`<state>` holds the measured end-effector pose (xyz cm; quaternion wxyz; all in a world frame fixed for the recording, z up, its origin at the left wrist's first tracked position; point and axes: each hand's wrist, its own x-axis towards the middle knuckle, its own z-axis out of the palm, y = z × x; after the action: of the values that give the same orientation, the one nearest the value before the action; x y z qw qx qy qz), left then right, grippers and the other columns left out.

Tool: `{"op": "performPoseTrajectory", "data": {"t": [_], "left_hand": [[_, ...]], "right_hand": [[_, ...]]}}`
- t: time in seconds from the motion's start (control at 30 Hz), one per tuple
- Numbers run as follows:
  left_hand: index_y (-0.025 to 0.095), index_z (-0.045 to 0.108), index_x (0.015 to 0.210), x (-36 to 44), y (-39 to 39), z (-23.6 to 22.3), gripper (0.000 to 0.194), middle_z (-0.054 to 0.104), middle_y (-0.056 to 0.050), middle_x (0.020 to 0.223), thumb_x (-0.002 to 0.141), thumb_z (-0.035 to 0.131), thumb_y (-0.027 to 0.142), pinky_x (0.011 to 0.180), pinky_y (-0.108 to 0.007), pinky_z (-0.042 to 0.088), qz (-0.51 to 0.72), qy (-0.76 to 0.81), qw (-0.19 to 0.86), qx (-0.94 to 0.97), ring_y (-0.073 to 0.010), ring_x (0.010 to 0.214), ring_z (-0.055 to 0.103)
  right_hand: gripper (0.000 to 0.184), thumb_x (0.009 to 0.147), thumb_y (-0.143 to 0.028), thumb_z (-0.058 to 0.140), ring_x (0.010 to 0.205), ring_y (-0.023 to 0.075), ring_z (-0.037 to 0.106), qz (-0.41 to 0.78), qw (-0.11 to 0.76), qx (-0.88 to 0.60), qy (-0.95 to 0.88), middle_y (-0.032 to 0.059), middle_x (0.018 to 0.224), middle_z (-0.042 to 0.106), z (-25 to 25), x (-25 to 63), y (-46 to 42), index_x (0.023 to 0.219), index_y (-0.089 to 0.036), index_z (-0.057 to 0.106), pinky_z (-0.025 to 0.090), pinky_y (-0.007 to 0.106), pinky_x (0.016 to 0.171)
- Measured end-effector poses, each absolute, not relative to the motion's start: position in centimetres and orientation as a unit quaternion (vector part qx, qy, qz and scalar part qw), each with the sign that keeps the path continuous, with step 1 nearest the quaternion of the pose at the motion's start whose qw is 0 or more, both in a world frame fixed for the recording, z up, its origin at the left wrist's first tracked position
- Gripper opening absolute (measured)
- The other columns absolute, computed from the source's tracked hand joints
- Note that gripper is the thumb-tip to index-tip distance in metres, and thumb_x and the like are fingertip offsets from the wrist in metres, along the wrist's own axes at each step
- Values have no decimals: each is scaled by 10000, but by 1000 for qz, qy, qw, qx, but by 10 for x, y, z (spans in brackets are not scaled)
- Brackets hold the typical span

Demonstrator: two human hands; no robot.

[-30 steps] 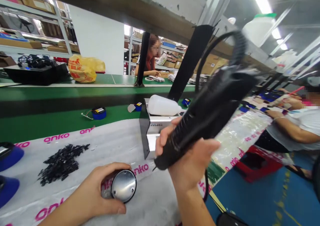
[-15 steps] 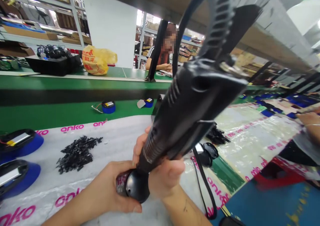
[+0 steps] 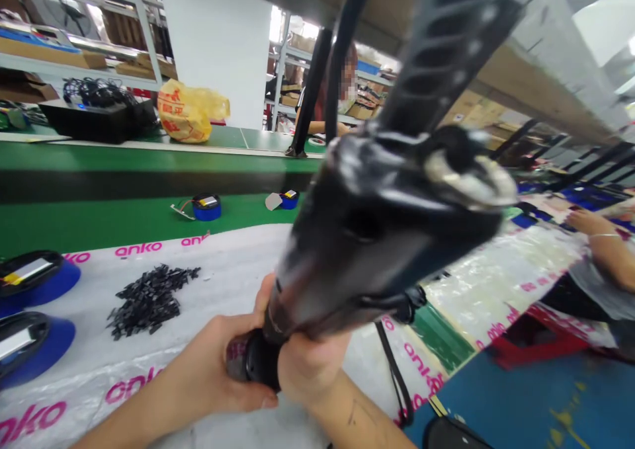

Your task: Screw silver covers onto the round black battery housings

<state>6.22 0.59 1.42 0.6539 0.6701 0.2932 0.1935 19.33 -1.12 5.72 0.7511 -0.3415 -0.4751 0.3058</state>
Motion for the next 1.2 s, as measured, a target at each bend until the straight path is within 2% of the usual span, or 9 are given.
{"op": "performPoseTrajectory", "data": {"t": [0.2,0.33,0.4,0.47,0.57,0.63,0.7,0.87,1.2], "left_hand": [[278,680,1235,56,6,10,595,565,-46,1193,670,769,117,1020,-365,449,227,267,613,708,-259,1139,577],[341,509,1439,45,9,2,606,551,-48,1438,862,659,236,1181,-459,290,218,246,679,656,-286,1369,460],[358,470,1465,43,9,2,549,502,-30,1520,932,588,299,1213,-481,226,214,250,682,653,-281,1435,391],[358,485,1448,45,7,4,610,454,-26,1556,875,691,356,1225,-482,201,206,267,650,681,-293,1458,350],[302,507,1416,51,6,7,882,531,-79,1467,632,909,315,1202,-489,260,202,316,618,691,-330,1396,429],[267,536,1371,55,7,7,919,620,-89,1357,550,948,261,1166,-476,327,204,328,632,672,-326,1316,519],[255,607,1273,57,9,6,813,677,-69,1280,538,953,236,1120,-441,390,211,309,648,664,-308,1242,583],[240,698,1140,57,13,5,626,739,-38,1137,566,949,241,1017,-416,476,232,267,658,665,-285,1075,659],[205,715,1105,57,14,3,580,740,-32,1078,570,939,211,990,-402,481,235,249,681,647,-282,1041,655]], "right_hand": [[627,739,-829,574,334,159,490,217,806,-335,-438,-41,535,626,84,217,-14,1005,-268,654,410,265,285],[485,820,-681,587,428,147,534,-28,834,-381,-399,-36,561,594,98,260,-10,963,-222,655,441,248,389],[491,854,-671,546,431,137,539,-65,820,-406,-398,-43,563,577,94,278,-5,994,-211,641,436,238,404],[532,868,-706,503,393,130,519,-55,811,-425,-399,-53,536,551,89,288,0,987,-201,622,412,228,370],[599,853,-767,475,351,134,504,-10,796,-457,-396,-51,511,546,91,281,-3,947,-189,602,399,229,323],[679,798,-849,434,318,143,480,62,792,-468,-388,-56,494,542,99,260,-11,954,-205,580,389,244,290],[732,736,-910,409,295,152,458,144,791,-454,-385,-64,475,543,107,234,-19,963,-230,559,375,257,264],[684,640,-864,623,321,170,483,287,775,-370,-425,-37,493,595,106,186,-22,938,-249,592,409,283,281],[652,700,-838,605,402,159,506,326,723,-362,-490,-34,581,618,69,189,-12,1013,-268,587,404,261,352]]}}
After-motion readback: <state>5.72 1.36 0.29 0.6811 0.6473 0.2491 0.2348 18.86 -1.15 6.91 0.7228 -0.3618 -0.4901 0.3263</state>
